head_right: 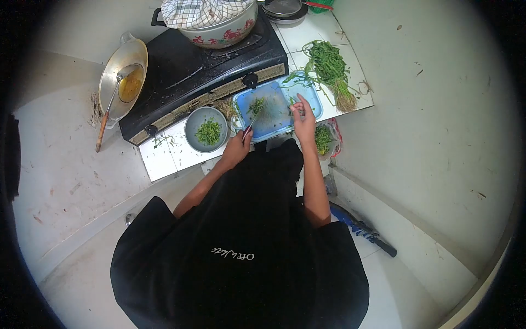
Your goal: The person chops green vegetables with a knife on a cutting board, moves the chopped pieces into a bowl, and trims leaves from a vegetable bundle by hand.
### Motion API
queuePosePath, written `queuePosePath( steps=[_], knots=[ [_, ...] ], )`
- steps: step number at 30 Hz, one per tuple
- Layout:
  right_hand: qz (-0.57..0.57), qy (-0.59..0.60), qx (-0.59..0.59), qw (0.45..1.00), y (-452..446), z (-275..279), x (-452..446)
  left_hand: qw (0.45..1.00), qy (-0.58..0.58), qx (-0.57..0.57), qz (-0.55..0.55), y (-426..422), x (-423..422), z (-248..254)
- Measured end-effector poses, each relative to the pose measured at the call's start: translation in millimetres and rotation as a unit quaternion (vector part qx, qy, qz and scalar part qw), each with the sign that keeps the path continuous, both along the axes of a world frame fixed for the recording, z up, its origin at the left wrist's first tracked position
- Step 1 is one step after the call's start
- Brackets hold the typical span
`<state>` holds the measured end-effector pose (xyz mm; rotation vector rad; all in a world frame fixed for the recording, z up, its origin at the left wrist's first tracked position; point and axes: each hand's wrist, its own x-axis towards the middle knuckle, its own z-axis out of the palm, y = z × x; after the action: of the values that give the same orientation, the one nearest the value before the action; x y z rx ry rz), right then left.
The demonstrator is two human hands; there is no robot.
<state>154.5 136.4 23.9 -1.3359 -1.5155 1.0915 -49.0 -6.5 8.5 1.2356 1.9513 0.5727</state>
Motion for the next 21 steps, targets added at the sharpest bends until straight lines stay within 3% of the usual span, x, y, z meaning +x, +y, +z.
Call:
queuePosePath(
  steps=[5, 7, 10, 16, 21],
  knots=[
    [0.027, -0.016, -0.006, 0.999, -2.7, 8.4, 5.3, 1.000, 0.016, 0.004, -0.011, -0.3, -2.3, -3.8],
    [0.001, -0.127, 0.163, 0.978, -3.4, 14.3, 4.2, 1.000, 0.008, 0.001, -0.004, 0.0, -2.8, -1.8],
    [0.045, -0.124, 0.097, 0.986, -3.9, 9.9, -2.2, 1.000, -0.004, -0.002, -0.003, 2.3, -3.4, 1.5],
    [0.086, -0.274, 0.141, 0.947, -16.1, -21.5, -41.1, 0.998, -0.056, -0.015, -0.017, 3.7, -5.0, -12.8],
    [0.057, -0.266, 0.130, 0.954, -27.4, -48.2, -57.8, 0.998, -0.041, -0.016, -0.035, 2.8, -2.6, -5.0]
  ],
)
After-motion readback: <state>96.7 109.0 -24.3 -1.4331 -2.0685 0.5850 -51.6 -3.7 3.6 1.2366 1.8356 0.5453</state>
